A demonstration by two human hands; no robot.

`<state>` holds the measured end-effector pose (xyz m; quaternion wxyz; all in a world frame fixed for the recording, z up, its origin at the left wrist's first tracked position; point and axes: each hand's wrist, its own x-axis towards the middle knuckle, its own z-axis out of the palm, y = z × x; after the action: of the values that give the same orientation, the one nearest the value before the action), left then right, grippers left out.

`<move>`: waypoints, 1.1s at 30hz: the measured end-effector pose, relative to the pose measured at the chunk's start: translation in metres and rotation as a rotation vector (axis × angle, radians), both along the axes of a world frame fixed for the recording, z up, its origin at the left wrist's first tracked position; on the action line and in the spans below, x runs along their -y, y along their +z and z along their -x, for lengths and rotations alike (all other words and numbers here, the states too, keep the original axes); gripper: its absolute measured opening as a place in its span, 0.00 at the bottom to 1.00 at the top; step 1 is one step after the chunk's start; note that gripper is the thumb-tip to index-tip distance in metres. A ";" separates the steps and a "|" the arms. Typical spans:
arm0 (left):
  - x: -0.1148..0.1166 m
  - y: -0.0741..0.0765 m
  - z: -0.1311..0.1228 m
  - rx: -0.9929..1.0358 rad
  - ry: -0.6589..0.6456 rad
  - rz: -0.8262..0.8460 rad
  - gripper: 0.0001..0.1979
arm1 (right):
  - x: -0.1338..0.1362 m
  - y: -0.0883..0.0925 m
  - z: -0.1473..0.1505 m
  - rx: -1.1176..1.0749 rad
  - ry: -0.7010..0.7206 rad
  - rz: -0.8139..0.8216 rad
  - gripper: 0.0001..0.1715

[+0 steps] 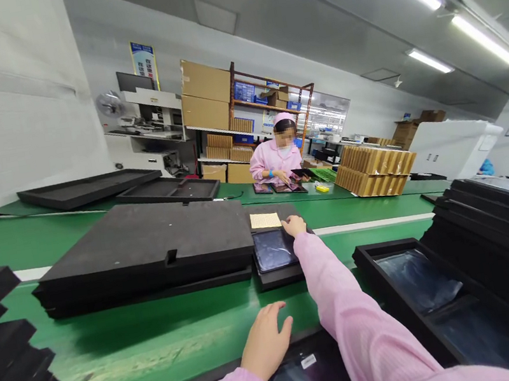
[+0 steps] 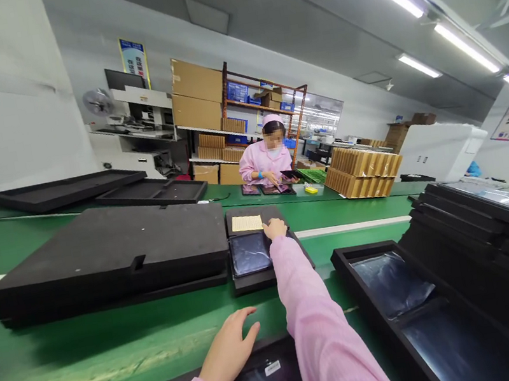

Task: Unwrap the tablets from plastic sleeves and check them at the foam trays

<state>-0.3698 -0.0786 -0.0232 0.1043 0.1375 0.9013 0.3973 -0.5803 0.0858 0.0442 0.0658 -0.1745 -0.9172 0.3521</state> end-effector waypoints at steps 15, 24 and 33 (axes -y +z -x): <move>-0.001 0.001 0.000 0.015 0.020 -0.018 0.21 | 0.031 -0.013 0.042 -0.033 -0.090 0.090 0.18; -0.001 0.003 -0.001 0.026 0.019 -0.030 0.22 | 0.065 0.010 0.031 -0.353 0.137 0.392 0.18; 0.000 0.005 -0.001 0.024 0.016 0.001 0.21 | 0.018 -0.006 -0.012 -0.260 0.024 0.337 0.19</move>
<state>-0.3692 -0.0782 -0.0177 0.1117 0.1254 0.9012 0.3995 -0.5686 0.0673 0.0379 0.1494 -0.1250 -0.8310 0.5210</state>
